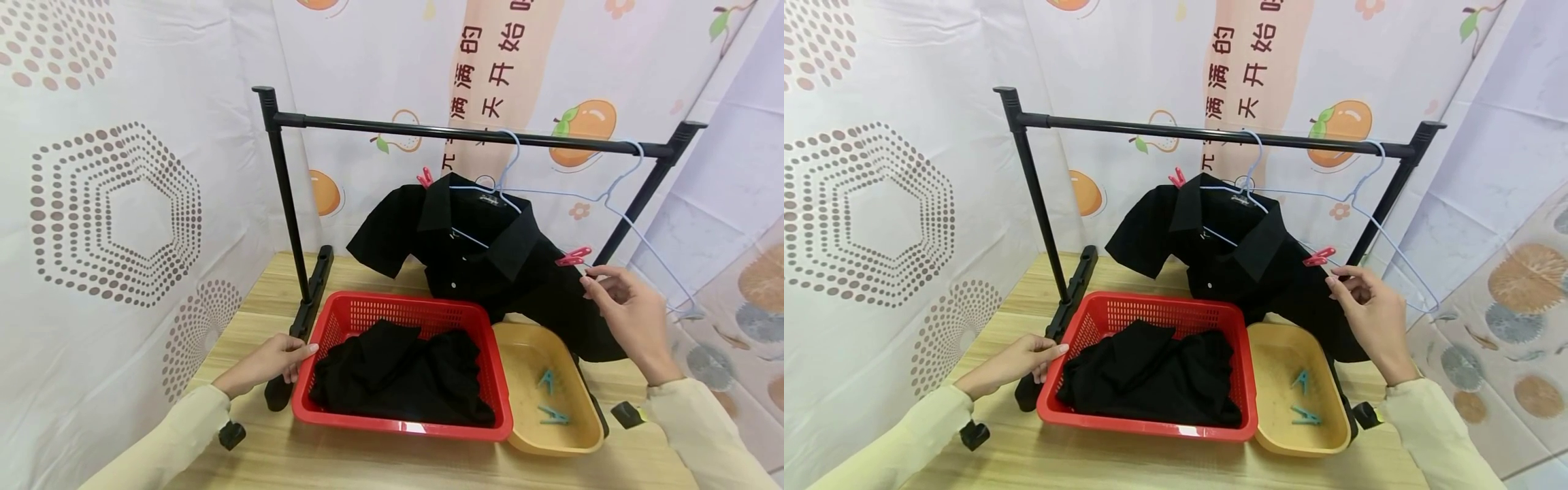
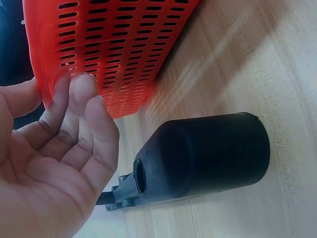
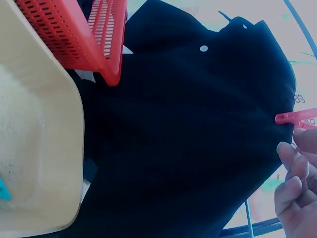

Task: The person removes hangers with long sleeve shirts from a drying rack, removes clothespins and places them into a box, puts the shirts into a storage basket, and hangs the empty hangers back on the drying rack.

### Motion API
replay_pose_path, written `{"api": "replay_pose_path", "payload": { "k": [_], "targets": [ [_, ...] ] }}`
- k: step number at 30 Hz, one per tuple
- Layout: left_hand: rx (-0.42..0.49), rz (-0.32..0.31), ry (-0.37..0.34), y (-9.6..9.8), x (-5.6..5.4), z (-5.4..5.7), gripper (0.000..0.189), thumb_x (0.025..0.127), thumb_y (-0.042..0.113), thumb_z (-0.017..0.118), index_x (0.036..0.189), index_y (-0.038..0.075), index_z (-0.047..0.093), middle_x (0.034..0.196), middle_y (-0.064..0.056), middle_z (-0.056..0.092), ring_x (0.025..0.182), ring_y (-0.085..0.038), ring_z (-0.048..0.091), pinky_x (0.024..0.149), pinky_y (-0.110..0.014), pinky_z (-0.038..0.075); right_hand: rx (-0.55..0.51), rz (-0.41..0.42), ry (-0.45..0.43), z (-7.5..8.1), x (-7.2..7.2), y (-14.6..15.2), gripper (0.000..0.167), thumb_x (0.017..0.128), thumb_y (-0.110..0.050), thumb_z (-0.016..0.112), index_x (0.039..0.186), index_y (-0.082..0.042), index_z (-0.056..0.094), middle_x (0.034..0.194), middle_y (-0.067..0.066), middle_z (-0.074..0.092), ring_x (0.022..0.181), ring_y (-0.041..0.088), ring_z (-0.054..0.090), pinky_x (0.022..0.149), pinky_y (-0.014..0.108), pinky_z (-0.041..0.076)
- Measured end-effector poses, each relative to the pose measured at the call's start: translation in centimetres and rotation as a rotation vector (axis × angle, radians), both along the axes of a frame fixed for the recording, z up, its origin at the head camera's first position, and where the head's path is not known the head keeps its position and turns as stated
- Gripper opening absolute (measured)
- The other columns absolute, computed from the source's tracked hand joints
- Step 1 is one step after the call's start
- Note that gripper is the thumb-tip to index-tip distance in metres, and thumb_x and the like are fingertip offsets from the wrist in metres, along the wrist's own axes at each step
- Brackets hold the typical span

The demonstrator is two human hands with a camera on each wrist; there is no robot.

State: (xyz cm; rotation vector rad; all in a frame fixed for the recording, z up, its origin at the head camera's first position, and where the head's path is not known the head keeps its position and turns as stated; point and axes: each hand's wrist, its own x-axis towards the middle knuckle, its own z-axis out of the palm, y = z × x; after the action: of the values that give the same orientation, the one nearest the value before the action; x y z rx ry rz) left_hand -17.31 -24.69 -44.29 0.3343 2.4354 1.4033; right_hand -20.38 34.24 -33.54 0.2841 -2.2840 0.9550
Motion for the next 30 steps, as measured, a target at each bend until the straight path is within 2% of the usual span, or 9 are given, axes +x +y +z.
{"api": "replay_pose_path", "payload": {
  "k": [5,10,14,18,21,25,30],
  "targets": [
    [0.004,0.003,-0.002,0.0,0.0,-0.1,0.043,0.107,0.038,0.057,0.084,0.003,0.063,0.069,-0.014,0.065,0.063,-0.025,0.063,0.062,-0.038,0.057,0.063,-0.041,-0.022,-0.3,-0.5,0.3,0.02,0.096,-0.023,0.076,0.112,-0.01,0.079,0.071,-0.005,0.07,0.056,-0.001,0.053,0.052,0.016,0.038],
    [0.016,0.009,-0.015,0.0,0.0,-0.2,0.043,0.107,0.038,0.057,0.085,0.002,0.063,0.068,-0.013,0.065,0.063,-0.025,0.063,0.062,-0.038,0.057,0.12,-0.068,0.009,-0.7,-1.1,0.5,0.017,0.094,-0.022,0.078,0.102,-0.008,0.08,0.068,-0.006,0.067,0.062,-0.008,0.049,0.057,0.016,0.035],
    [0.028,0.014,-0.026,0.0,0.0,-0.3,0.043,0.107,0.039,0.057,0.085,0.002,0.063,0.068,-0.013,0.065,0.062,-0.025,0.063,0.063,-0.038,0.057,0.179,-0.082,0.017,-0.6,-1.3,0.5,0.017,0.096,-0.026,0.075,0.096,-0.009,0.079,0.066,-0.002,0.061,0.06,0.0,0.045,0.056,0.021,0.033],
    [0.028,0.022,-0.023,0.1,0.0,-0.3,0.043,0.107,0.039,0.057,0.086,0.002,0.063,0.068,-0.013,0.064,0.062,-0.025,0.063,0.063,-0.037,0.057,0.252,-0.048,0.031,-0.4,-1.5,0.3,0.017,0.099,-0.026,0.071,0.091,-0.011,0.074,0.064,-0.004,0.056,0.059,0.007,0.044,0.057,0.022,0.032],
    [0.032,0.028,-0.024,0.1,0.0,-0.3,0.042,0.107,0.039,0.057,0.087,0.002,0.062,0.068,-0.012,0.064,0.062,-0.025,0.063,0.062,-0.038,0.057,0.284,-0.02,0.082,-0.4,-1.7,0.2,0.014,0.099,-0.02,0.071,0.087,-0.013,0.071,0.063,-0.004,0.057,0.056,0.005,0.044,0.057,0.022,0.033],
    [0.041,0.034,-0.03,0.2,0.0,-0.3,0.041,0.107,0.038,0.057,0.087,0.002,0.062,0.068,-0.011,0.064,0.062,-0.025,0.063,0.062,-0.038,0.057,0.304,-0.003,0.146,-0.3,-1.9,0.0,0.007,0.097,-0.014,0.071,0.09,-0.013,0.072,0.065,-0.005,0.061,0.054,0.0,0.044,0.055,0.021,0.034],
    [0.041,0.039,-0.031,0.2,0.1,-0.4,0.042,0.107,0.039,0.057,0.087,0.003,0.063,0.068,-0.012,0.064,0.062,-0.025,0.063,0.062,-0.038,0.057,0.325,-0.001,0.17,-0.3,-1.9,-0.2,0.011,0.098,-0.017,0.072,0.088,-0.012,0.071,0.057,-0.007,0.049,0.05,0.008,0.04,0.052,0.023,0.031]
  ]
}}
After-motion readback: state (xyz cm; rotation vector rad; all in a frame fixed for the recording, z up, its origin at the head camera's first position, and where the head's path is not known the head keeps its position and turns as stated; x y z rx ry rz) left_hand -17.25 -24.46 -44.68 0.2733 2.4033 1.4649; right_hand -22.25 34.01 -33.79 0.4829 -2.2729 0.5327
